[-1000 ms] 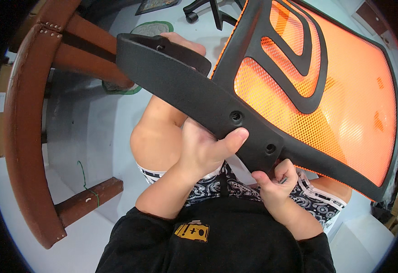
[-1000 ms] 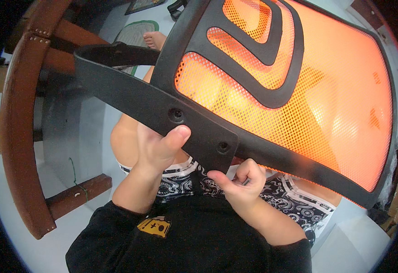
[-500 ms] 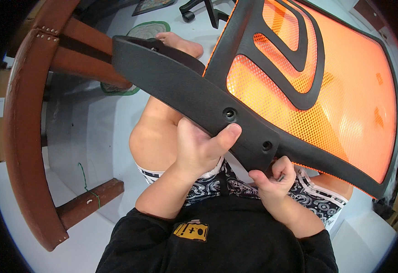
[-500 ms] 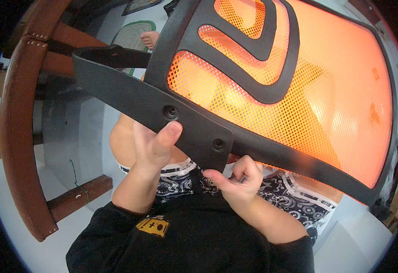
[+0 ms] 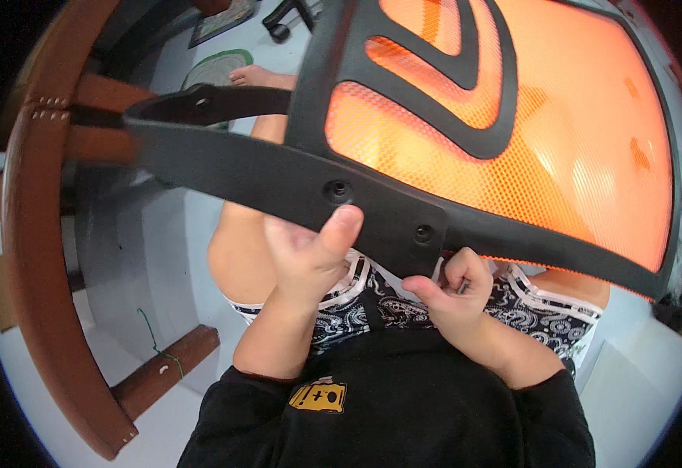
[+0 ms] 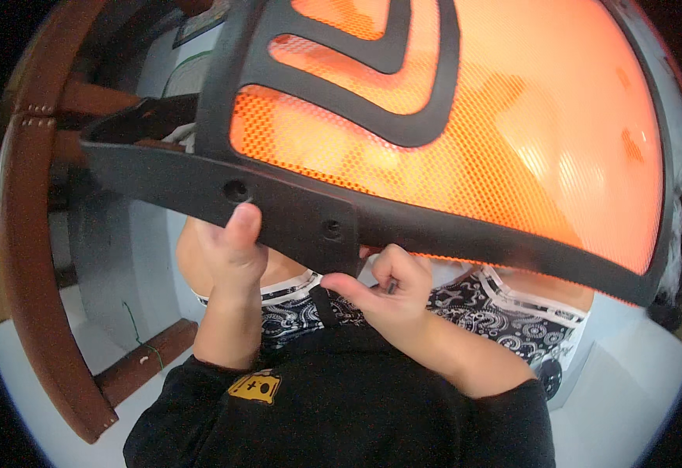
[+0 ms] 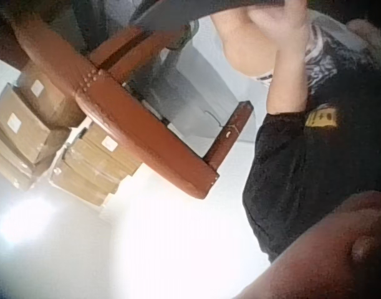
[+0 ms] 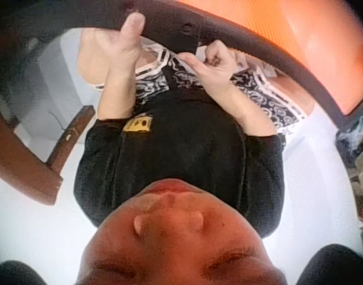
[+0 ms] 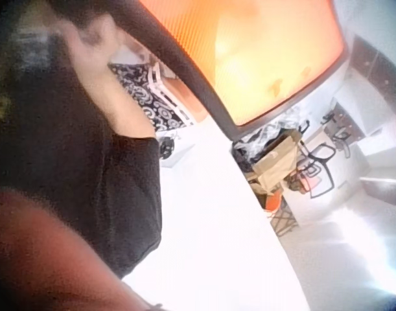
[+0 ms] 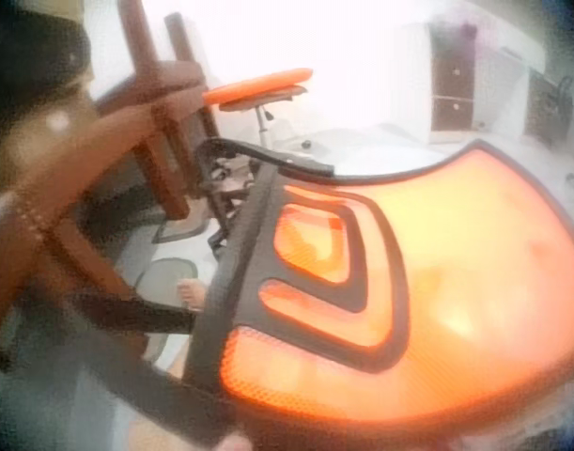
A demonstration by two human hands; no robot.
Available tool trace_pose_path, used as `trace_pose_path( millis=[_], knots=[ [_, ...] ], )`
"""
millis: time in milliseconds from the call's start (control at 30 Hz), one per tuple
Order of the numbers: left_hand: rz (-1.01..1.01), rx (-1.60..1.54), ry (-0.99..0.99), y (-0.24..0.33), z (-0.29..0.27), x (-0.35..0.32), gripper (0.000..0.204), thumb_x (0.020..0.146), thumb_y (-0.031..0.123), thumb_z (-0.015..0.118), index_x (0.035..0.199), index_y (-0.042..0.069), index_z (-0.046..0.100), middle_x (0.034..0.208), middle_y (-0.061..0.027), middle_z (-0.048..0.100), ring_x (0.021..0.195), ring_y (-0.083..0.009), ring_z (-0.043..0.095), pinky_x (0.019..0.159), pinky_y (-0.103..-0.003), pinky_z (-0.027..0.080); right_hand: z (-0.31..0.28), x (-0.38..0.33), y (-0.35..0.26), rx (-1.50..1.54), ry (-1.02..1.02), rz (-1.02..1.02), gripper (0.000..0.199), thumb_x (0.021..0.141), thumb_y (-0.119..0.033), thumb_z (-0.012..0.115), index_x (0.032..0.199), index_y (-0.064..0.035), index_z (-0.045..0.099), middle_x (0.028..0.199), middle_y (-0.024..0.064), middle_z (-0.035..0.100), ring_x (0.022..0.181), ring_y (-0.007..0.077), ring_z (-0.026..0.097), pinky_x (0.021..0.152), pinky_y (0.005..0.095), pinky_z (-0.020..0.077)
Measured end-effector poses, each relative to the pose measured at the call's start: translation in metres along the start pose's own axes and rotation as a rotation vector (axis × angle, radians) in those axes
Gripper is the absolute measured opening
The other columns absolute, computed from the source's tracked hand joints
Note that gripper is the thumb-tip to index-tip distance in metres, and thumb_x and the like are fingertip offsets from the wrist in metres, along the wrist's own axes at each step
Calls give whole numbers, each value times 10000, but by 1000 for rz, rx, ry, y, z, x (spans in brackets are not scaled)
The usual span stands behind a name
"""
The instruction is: The person assembles an orange mesh office chair by attaching the backrest to the seat frame. They use an Allen key to tighten screws and secure the components together.
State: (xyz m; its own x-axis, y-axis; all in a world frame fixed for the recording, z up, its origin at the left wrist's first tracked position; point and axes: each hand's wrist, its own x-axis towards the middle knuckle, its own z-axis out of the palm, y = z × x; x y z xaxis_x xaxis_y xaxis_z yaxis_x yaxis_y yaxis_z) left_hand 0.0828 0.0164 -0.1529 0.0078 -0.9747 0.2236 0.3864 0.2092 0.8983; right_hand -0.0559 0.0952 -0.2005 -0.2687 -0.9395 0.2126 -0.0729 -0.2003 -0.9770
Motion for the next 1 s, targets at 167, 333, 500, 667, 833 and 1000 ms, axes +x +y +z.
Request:
trace_pose_path(
  millis=[167, 333, 500, 667, 833, 1000],
  knots=[
    [-13, 120, 4, -1, -2, 1, 401, 734, 119, 647, 1067, -17, 470, 967, -55, 525, 860, -135, 503, 785, -261, 417, -1, 8, -5, 13, -3, -58, 544, 563, -150, 845, 554, -102, 303, 592, 46, 497, 602, 122, 500, 558, 238, 408],
    [-41, 132, -34, 1, -2, 2, 371, 731, 114, 646, 1041, -14, 486, 949, -52, 531, 845, -127, 503, 767, -255, 416, -1, 6, -2, 16, 12, -68, 541, 559, -156, 847, 553, -100, 309, 616, 60, 519, 615, 126, 514, 557, 235, 410],
    [-49, 116, -10, 2, 5, 3, 366, 730, 119, 654, 1031, -14, 494, 934, -51, 536, 829, -124, 507, 751, -247, 416, 2, 5, 2, -37, 47, -105, 586, 549, -264, 855, 561, -127, 285, 526, -40, 374, 490, 56, 324, 449, 205, 252],
    [-39, 92, -73, 3, 1, 3, 385, 733, 107, 655, 1052, -20, 482, 967, -60, 534, 859, -133, 509, 784, -261, 417, 2, 5, 0, -23, 46, -79, 591, 545, -274, 855, 560, -129, 282, 525, -46, 358, 494, 52, 318, 447, 202, 246],
    [-58, 90, -45, 2, 3, 1, 378, 737, 80, 640, 1063, -20, 476, 976, -63, 533, 869, -135, 510, 797, -266, 418, 2, 4, 1, -5, 36, -67, 587, 554, -251, 853, 569, -129, 280, 527, -54, 339, 499, 46, 308, 451, 196, 241],
    [-37, 102, -43, 1, 3, 1, 384, 736, 74, 639, 1070, -21, 474, 976, -67, 534, 871, -136, 512, 797, -265, 418, 1, 2, 0, 28, 27, -25, 562, 568, -203, 847, 567, -118, 292, 551, -26, 386, 542, 63, 374, 487, 204, 296]
  ],
)
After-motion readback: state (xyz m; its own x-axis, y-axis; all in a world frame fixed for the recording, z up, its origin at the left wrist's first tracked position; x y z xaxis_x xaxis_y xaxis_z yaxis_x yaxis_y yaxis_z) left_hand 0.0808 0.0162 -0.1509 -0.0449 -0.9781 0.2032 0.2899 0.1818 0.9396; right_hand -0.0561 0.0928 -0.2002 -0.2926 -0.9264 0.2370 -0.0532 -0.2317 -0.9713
